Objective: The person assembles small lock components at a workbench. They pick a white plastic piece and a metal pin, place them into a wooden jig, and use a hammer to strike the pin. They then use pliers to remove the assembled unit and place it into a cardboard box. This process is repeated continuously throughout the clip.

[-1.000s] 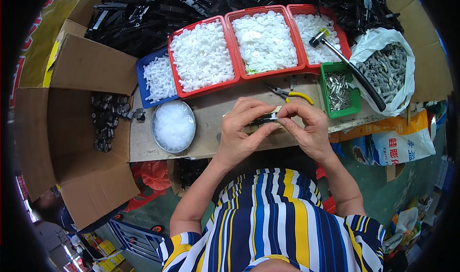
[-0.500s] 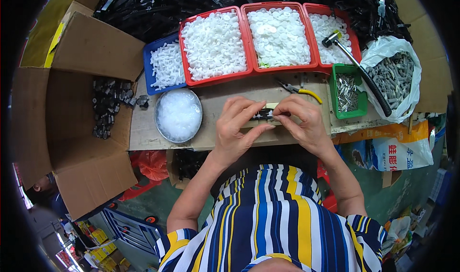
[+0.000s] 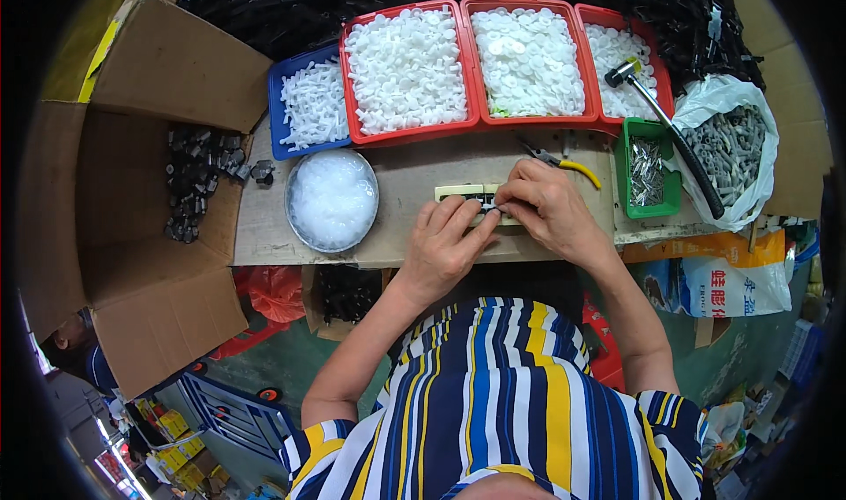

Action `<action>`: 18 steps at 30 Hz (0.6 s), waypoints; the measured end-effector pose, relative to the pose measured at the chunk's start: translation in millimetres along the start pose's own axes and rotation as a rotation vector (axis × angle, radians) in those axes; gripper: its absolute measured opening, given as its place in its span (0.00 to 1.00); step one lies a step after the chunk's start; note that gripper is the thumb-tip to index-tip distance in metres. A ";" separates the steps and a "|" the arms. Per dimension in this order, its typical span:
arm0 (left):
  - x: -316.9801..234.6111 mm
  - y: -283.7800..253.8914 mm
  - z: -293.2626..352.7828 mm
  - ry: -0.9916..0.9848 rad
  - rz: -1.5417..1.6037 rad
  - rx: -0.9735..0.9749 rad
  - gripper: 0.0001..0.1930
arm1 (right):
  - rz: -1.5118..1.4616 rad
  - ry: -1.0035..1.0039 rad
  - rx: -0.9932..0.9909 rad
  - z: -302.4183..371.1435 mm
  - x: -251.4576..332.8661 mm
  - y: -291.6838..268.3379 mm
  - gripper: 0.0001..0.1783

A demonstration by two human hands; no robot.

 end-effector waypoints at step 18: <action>-0.8 5.6 3.9 0.023 -0.118 -0.001 0.19 | 0.334 -0.083 0.000 16.5 13.6 10.5 0.10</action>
Point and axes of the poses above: each hand's wrist, its own z-axis away from the middle knuckle, its own y-axis out of the palm, x = y × z, the point moved 9 cm from there along -z, towards the middle knuckle, and after that the axes turned 9 degrees about x, right-handed, at the moved point
